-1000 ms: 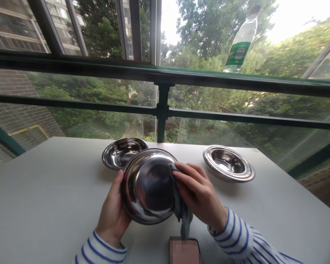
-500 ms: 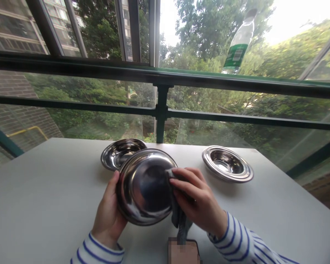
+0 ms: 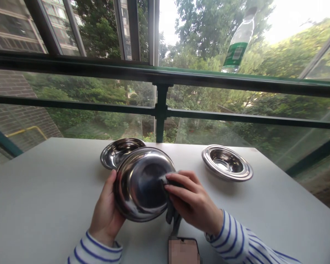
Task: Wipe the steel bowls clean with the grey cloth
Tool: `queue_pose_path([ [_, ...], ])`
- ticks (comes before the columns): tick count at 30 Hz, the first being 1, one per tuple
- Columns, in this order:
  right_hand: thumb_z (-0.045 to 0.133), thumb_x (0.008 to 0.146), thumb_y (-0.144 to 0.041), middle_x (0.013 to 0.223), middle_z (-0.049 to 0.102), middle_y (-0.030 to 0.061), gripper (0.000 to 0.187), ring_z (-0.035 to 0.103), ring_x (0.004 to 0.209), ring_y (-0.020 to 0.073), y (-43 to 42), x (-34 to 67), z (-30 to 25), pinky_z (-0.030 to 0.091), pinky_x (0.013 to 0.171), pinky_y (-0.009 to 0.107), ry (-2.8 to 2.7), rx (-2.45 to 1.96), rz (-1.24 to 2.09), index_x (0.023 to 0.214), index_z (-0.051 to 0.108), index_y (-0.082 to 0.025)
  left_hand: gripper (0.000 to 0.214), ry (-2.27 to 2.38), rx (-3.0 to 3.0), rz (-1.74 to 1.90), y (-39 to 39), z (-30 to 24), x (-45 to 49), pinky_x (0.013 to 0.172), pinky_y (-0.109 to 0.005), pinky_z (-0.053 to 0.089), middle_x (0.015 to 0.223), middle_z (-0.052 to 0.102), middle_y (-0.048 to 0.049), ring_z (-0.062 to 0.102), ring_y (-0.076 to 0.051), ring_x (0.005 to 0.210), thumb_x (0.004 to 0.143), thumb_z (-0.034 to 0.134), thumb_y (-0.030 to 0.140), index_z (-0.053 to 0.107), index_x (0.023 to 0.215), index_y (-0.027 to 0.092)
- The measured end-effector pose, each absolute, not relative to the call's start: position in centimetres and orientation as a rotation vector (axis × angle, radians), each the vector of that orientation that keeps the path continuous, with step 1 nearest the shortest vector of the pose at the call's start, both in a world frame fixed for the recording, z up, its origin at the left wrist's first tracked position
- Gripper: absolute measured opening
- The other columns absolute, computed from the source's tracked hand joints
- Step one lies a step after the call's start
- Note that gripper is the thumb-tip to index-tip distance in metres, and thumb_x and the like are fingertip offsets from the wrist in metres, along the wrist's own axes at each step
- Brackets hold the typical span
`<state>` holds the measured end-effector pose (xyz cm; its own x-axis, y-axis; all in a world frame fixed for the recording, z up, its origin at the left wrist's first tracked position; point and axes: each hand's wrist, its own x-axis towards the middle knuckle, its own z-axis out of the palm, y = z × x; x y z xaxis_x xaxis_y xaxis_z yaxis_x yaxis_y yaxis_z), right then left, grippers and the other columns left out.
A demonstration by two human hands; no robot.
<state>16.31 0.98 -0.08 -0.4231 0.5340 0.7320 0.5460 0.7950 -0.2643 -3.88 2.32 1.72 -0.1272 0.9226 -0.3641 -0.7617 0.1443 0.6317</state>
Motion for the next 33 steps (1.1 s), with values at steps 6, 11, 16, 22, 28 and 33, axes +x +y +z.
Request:
queue_pose_path([
  [6,0.048,0.086,-0.011,0.119,0.058,0.0106,0.034,0.051,0.107,0.0228,1.4,16.8,0.4,0.051,0.086,0.043,-1.968,-0.902,-0.044,0.118,0.056,-0.021,0.023,0.867,0.262,1.434,2.1,1.6,-3.6,0.085,-0.034,0.052,0.08,0.075,-0.0063,0.068,-0.023,0.088,0.084,0.051,0.023,0.071,0.093,0.014],
  [11,0.053,0.083,-0.012,0.118,0.061,0.0097,0.029,0.05,0.109,0.0231,0.4,16.3,0.5,0.049,0.09,0.042,-2.229,-0.725,-0.156,0.111,0.06,-0.016,0.028,0.868,0.229,1.472,2.5,1.8,-4.0,0.085,-0.035,0.052,0.084,0.075,-0.0067,0.066,-0.024,0.094,0.086,0.046,0.024,0.069,0.099,0.015],
  [16,0.046,0.088,-0.011,0.12,0.058,0.0117,0.032,0.051,0.109,0.023,1.3,17.0,0.3,0.05,0.088,0.041,-2.064,-0.866,-0.12,0.118,0.055,-0.018,0.026,0.865,0.247,1.457,2.5,1.7,-3.8,0.085,-0.033,0.052,0.083,0.075,-0.0058,0.067,-0.023,0.092,0.086,0.048,0.023,0.07,0.096,0.016],
  [22,0.048,0.085,-0.006,0.107,0.063,0.01,0.034,0.058,0.097,0.0198,0.7,17.3,0.6,0.052,0.079,0.035,-1.834,-0.879,-0.082,0.115,0.055,-0.02,0.028,0.887,0.256,1.504,2.6,1.9,-3.9,0.081,-0.031,0.054,0.088,0.075,-0.0041,0.067,-0.022,0.091,0.088,0.044,0.021,0.071,0.086,0.015],
  [28,0.054,0.084,-0.012,0.116,0.063,0.0094,0.031,0.056,0.102,0.0225,-0.8,16.3,0.9,0.052,0.083,0.036,-2.214,-0.634,-0.389,0.114,0.058,-0.014,0.03,0.852,0.231,1.408,2.5,1.7,-4.1,0.084,-0.036,0.053,0.091,0.074,-0.0068,0.065,-0.025,0.097,0.087,0.045,0.027,0.068,0.101,0.015],
  [33,0.051,0.084,-0.011,0.119,0.06,0.0115,0.032,0.053,0.106,0.0228,0.2,16.8,1.0,0.051,0.085,0.04,-2.122,-0.741,-0.323,0.116,0.057,-0.015,0.033,0.807,0.259,1.376,2.4,1.3,-4.1,0.088,-0.036,0.05,0.099,0.072,-0.008,0.063,-0.026,0.102,0.085,0.049,0.029,0.065,0.11,0.016],
])
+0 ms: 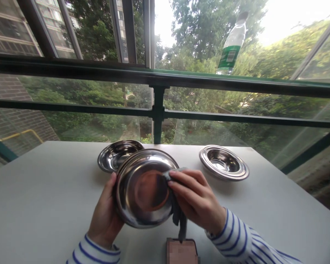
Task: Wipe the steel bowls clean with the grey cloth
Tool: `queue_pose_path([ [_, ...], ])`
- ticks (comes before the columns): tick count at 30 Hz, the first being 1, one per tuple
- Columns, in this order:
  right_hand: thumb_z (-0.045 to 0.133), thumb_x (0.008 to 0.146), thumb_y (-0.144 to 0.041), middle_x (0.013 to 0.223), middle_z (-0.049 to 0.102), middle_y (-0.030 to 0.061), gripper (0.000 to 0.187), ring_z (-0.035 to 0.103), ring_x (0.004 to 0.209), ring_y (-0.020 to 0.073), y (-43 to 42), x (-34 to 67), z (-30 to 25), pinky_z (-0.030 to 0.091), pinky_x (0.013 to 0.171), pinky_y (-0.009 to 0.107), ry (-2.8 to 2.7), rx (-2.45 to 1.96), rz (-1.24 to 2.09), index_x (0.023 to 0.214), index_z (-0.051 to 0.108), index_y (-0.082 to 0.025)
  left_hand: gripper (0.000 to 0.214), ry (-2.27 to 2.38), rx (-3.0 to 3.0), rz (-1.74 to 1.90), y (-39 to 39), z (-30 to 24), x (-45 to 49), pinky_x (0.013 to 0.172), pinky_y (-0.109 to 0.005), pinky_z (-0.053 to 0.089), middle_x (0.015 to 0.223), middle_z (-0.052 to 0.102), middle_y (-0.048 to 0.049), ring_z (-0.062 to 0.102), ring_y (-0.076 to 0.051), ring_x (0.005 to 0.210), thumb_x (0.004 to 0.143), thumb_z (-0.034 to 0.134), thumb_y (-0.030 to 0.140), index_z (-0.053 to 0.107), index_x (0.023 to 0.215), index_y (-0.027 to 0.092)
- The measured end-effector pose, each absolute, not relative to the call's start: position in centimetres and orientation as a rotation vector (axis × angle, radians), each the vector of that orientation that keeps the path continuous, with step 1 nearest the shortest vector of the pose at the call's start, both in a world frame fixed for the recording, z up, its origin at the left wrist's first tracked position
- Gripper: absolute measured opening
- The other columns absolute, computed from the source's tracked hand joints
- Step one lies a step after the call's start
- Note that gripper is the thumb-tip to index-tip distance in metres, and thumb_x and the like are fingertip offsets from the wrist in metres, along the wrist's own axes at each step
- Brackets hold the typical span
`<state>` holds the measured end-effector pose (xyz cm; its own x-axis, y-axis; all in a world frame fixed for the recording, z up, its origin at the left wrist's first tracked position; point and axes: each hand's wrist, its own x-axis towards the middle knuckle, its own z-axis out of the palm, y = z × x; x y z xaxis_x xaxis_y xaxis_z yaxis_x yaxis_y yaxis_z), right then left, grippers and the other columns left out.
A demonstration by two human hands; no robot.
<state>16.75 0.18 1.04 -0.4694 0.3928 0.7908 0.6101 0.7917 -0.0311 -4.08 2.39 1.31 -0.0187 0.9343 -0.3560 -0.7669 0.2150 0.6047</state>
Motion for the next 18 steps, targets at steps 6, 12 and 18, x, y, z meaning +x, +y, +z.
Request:
queue_pose_path([
  [6,0.054,0.081,-0.01,0.12,0.06,0.0102,0.033,0.051,0.104,0.0248,-0.2,16.5,0.8,0.05,0.085,0.042,-2.174,-0.712,-0.271,0.114,0.058,-0.013,0.033,0.813,0.251,1.359,2.5,1.2,-4.3,0.086,-0.035,0.051,0.098,0.072,-0.009,0.064,-0.025,0.099,0.086,0.046,0.029,0.067,0.108,0.014],
  [12,0.049,0.086,-0.01,0.121,0.059,0.01,0.035,0.05,0.105,0.0235,0.8,16.8,0.8,0.05,0.085,0.042,-2.016,-0.864,-0.192,0.119,0.055,-0.018,0.027,0.828,0.293,1.365,2.3,1.1,-3.7,0.086,-0.035,0.051,0.091,0.074,-0.009,0.065,-0.025,0.096,0.085,0.05,0.027,0.07,0.098,0.012],
  [18,0.051,0.085,-0.013,0.122,0.059,0.0084,0.03,0.048,0.107,0.0253,0.3,15.8,1.0,0.047,0.088,0.043,-2.213,-0.859,-0.273,0.114,0.059,-0.015,0.028,0.827,0.306,1.372,2.3,0.9,-3.0,0.087,-0.038,0.051,0.09,0.074,-0.0093,0.066,-0.025,0.093,0.085,0.05,0.026,0.069,0.1,0.012],
])
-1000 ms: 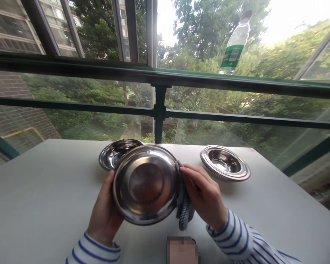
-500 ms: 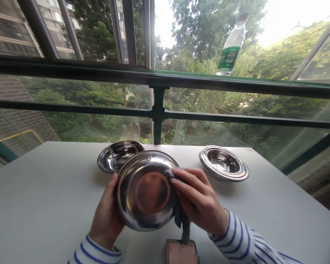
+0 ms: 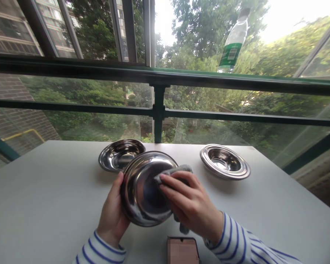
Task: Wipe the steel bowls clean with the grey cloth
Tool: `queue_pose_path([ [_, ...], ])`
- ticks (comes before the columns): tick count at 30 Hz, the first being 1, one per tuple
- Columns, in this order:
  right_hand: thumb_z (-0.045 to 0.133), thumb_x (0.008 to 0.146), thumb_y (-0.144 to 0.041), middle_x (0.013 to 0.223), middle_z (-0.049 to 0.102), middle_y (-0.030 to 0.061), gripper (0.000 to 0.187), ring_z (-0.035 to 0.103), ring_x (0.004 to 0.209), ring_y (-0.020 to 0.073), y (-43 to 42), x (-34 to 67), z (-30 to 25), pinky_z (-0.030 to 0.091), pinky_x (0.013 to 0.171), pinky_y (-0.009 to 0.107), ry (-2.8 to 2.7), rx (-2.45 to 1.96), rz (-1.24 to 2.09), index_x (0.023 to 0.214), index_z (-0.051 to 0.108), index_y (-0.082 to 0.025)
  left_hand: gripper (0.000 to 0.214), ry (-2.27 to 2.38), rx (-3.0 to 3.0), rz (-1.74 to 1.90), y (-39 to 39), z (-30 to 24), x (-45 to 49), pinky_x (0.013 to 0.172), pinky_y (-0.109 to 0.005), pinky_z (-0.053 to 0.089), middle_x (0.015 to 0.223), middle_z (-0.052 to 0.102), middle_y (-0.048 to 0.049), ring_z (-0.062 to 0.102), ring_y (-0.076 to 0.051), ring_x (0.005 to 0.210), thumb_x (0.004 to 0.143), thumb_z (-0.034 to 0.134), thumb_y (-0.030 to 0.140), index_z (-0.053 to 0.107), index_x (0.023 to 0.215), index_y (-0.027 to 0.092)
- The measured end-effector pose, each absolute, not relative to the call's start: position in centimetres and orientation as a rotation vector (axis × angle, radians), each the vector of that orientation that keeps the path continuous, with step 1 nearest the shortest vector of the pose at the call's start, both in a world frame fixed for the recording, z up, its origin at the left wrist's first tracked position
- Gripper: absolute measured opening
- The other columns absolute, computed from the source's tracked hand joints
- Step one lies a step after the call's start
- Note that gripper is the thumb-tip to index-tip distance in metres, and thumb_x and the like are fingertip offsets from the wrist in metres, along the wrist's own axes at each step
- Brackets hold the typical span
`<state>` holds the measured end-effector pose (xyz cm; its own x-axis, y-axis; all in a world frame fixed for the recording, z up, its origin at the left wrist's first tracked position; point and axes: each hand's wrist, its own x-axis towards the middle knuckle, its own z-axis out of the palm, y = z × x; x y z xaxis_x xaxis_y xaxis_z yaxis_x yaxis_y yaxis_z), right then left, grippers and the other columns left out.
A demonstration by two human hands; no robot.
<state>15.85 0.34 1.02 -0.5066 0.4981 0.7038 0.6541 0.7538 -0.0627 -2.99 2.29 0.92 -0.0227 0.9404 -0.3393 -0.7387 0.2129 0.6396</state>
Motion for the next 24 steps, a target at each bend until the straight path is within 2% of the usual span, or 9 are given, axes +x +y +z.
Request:
queue_pose_path([
  [7,0.048,0.087,-0.014,0.121,0.058,0.0116,0.031,0.047,0.107,0.0249,0.5,16.1,0.9,0.048,0.085,0.042,-2.192,-0.985,-0.333,0.116,0.058,-0.014,0.025,0.834,0.27,1.377,2.4,0.3,-2.5,0.084,-0.036,0.052,0.08,0.074,-0.0088,0.068,-0.023,0.086,0.085,0.05,0.024,0.07,0.093,0.01],
  [10,0.048,0.087,-0.017,0.122,0.058,0.0083,0.03,0.048,0.105,0.0237,-0.1,15.2,1.1,0.047,0.084,0.041,-2.338,-0.898,-0.299,0.116,0.058,-0.016,0.026,0.821,0.261,1.349,2.3,0.3,-2.4,0.083,-0.036,0.053,0.077,0.074,-0.0087,0.069,-0.023,0.084,0.086,0.048,0.024,0.07,0.091,0.01],
  [13,0.047,0.089,-0.018,0.125,0.057,0.0046,0.028,0.049,0.103,0.0215,-0.6,14.5,1.5,0.046,0.082,0.037,-2.407,-0.83,-0.305,0.115,0.058,-0.018,0.027,0.783,0.258,1.333,2.0,0.6,-2.3,0.083,-0.036,0.053,0.081,0.074,-0.0086,0.069,-0.023,0.085,0.086,0.048,0.025,0.069,0.097,0.011],
  [17,0.046,0.088,-0.015,0.124,0.058,0.007,0.028,0.047,0.105,0.0248,-0.5,14.7,2.0,0.043,0.087,0.041,-2.26,-1.015,-0.316,0.114,0.058,-0.014,0.028,0.769,0.263,1.334,1.8,0.8,-1.9,0.084,-0.035,0.052,0.087,0.074,-0.0087,0.068,-0.022,0.086,0.086,0.049,0.025,0.067,0.103,0.012],
  [24,0.046,0.089,-0.017,0.124,0.058,0.0041,0.027,0.048,0.104,0.0222,-0.6,14.4,2.1,0.044,0.084,0.038,-2.382,-0.876,-0.223,0.114,0.056,-0.018,0.026,0.776,0.26,1.345,2.0,0.5,-1.9,0.082,-0.035,0.053,0.085,0.074,-0.009,0.068,-0.022,0.085,0.085,0.05,0.025,0.069,0.098,0.011],
])
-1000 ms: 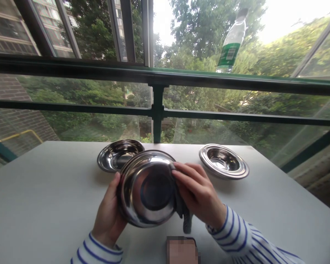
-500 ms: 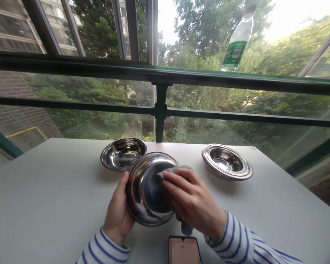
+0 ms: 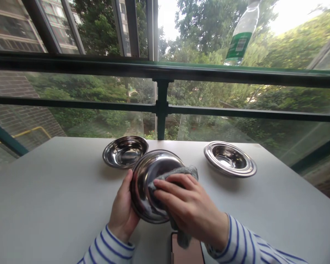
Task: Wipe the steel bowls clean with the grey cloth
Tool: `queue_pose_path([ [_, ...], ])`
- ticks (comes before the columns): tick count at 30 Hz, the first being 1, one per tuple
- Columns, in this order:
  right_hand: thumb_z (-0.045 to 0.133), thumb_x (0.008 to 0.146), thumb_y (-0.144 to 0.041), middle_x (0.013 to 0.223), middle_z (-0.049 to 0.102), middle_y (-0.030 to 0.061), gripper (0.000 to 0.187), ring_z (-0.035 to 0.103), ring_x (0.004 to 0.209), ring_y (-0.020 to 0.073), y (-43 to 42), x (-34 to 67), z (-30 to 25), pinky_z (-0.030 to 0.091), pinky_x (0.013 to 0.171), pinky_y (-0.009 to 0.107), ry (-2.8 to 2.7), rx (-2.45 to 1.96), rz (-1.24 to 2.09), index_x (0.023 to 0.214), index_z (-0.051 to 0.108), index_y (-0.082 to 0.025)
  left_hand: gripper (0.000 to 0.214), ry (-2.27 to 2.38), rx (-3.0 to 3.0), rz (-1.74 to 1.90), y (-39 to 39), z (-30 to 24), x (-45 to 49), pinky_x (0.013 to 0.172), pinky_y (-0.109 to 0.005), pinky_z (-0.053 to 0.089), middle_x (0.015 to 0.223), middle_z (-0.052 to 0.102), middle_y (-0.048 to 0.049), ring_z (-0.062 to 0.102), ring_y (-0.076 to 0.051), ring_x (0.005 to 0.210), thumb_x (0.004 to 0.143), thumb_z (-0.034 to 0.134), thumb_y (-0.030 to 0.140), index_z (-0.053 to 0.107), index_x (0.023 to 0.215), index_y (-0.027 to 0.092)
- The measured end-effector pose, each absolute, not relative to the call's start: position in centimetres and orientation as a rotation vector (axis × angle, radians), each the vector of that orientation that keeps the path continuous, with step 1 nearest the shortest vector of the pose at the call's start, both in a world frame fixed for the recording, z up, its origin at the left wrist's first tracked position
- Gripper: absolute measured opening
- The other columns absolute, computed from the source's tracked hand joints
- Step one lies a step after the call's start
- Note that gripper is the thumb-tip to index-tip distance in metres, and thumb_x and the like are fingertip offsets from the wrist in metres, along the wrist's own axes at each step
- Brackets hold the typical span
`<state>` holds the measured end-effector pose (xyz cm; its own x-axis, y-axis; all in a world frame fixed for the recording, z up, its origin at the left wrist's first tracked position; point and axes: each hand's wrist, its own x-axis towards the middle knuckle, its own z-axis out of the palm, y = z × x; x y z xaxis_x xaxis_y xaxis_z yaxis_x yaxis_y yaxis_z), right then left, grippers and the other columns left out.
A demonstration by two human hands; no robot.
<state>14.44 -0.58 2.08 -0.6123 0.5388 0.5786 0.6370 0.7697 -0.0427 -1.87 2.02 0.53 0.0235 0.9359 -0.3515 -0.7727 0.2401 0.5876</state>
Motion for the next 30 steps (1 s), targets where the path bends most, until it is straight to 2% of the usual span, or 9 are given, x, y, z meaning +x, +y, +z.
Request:
queue_pose_path([
  [4,0.046,0.087,-0.013,0.122,0.059,0.0075,0.027,0.048,0.104,0.0242,-0.36,14.74,2.02,0.044,0.085,0.04,-2.289,-0.987,-0.247,0.112,0.058,-0.014,0.027,0.789,0.265,1.33,1.87,0.45,-1.8,0.081,-0.035,0.053,0.082,0.074,-0.0084,0.069,-0.022,0.083,0.085,0.051,0.025,0.068,0.1,0.011],
  [9,0.045,0.089,-0.017,0.123,0.059,0.0055,0.027,0.05,0.104,0.0211,-0.57,14.6,1.84,0.046,0.083,0.037,-2.41,-0.845,-0.221,0.114,0.057,-0.017,0.027,0.793,0.257,1.335,1.84,0.59,-1.85,0.08,-0.035,0.054,0.082,0.074,-0.0089,0.069,-0.023,0.083,0.085,0.05,0.026,0.069,0.095,0.01],
  [14,0.045,0.088,-0.013,0.12,0.06,0.0086,0.027,0.049,0.103,0.0233,-0.57,14.55,1.85,0.046,0.084,0.04,-2.294,-0.974,-0.262,0.111,0.059,-0.014,0.027,0.78,0.265,1.319,1.85,0.6,-1.77,0.082,-0.035,0.053,0.087,0.074,-0.0091,0.068,-0.022,0.085,0.085,0.05,0.025,0.069,0.099,0.011],
  [17,0.045,0.089,-0.016,0.123,0.059,0.0061,0.027,0.05,0.103,0.0223,-0.71,14.49,1.84,0.046,0.082,0.037,-2.411,-0.858,-0.216,0.112,0.058,-0.016,0.026,0.784,0.261,1.318,1.85,0.49,-1.82,0.082,-0.035,0.053,0.084,0.074,-0.0091,0.068,-0.023,0.086,0.085,0.05,0.026,0.069,0.095,0.01],
  [23,0.044,0.087,-0.01,0.122,0.059,0.0086,0.029,0.048,0.105,0.0245,-0.35,14.69,1.59,0.046,0.085,0.041,-2.236,-1.015,-0.254,0.112,0.058,-0.014,0.029,0.774,0.254,1.313,1.74,0.71,-1.6,0.084,-0.036,0.052,0.086,0.074,-0.0091,0.068,-0.023,0.086,0.085,0.05,0.025,0.067,0.104,0.011],
  [30,0.048,0.087,-0.016,0.123,0.058,0.0053,0.027,0.05,0.1,0.0219,-1.01,14.25,1.36,0.049,0.081,0.038,-2.419,-0.807,-0.122,0.113,0.057,-0.016,0.024,0.798,0.236,1.362,1.73,0.92,-1.96,0.083,-0.036,0.053,0.081,0.074,-0.0084,0.068,-0.024,0.086,0.085,0.051,0.024,0.07,0.09,0.011],
])
